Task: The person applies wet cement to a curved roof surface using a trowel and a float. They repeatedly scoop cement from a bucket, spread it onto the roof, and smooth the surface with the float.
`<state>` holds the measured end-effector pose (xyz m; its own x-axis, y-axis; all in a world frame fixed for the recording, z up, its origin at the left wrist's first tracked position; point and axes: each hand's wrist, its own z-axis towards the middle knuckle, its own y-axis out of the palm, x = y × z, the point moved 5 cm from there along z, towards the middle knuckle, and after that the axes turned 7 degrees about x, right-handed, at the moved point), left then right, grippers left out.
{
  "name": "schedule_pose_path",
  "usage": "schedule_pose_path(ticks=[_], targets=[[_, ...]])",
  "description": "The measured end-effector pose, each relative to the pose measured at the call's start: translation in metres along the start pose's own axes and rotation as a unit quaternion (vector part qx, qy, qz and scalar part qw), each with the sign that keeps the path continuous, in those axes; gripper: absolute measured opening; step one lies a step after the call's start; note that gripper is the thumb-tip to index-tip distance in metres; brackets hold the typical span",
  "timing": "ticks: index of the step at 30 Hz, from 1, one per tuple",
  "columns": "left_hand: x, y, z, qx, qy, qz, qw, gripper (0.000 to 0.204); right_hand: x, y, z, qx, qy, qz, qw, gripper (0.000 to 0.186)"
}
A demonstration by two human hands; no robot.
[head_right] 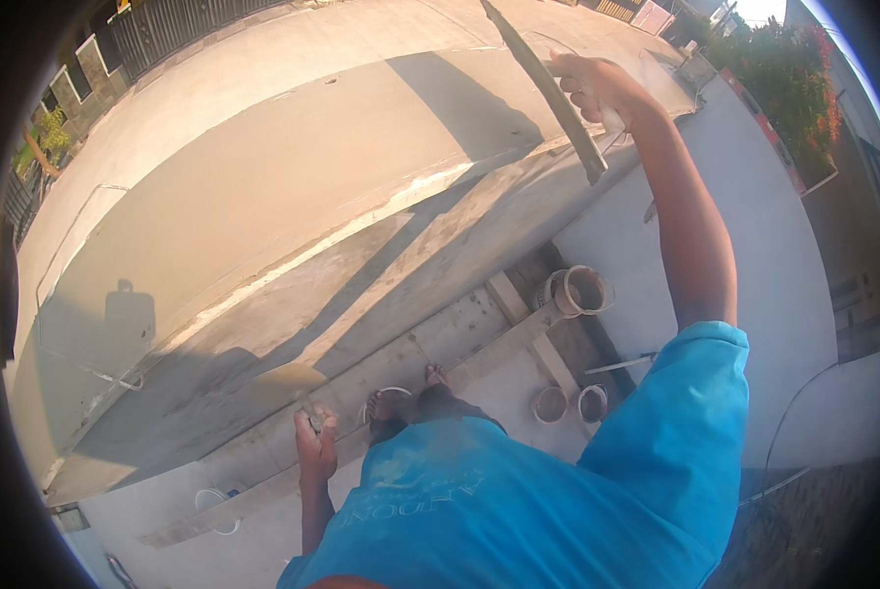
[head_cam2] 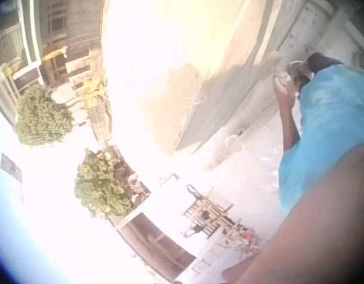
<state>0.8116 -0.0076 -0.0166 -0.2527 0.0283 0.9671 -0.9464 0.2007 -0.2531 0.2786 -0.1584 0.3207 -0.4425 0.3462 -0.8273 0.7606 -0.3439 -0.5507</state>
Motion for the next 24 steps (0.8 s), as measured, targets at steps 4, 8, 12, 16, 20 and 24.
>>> schedule_pose_path(ticks=[4,8,12,16,20,24], targets=[[0.012,0.025,0.007,-0.025,-0.011,-0.01,1.0,0.025,0.009,-0.001,0.044,0.041,-0.019,-0.071,0.996,0.038],[0.017,0.039,0.008,-0.037,-0.042,-0.013,0.998,0.025,0.014,-0.002,0.069,0.047,-0.043,-0.195,0.979,0.04],[0.002,0.042,0.003,-0.017,-0.032,0.017,0.999,0.025,0.015,-0.002,0.064,0.043,-0.055,-0.24,0.968,0.044],[-0.005,0.04,0.003,-0.007,-0.057,-0.017,0.998,0.024,0.021,0.012,0.054,0.03,-0.07,-0.303,0.95,0.042],[0.0,0.044,0.012,0.001,-0.061,-0.036,0.997,0.022,-0.013,0.072,0.016,-0.026,-0.147,-0.308,0.939,0.038],[0.013,0.048,0.017,-0.006,-0.039,-0.034,0.999,0.023,-0.033,0.055,0.021,-0.033,-0.178,-0.195,0.964,0.051]])
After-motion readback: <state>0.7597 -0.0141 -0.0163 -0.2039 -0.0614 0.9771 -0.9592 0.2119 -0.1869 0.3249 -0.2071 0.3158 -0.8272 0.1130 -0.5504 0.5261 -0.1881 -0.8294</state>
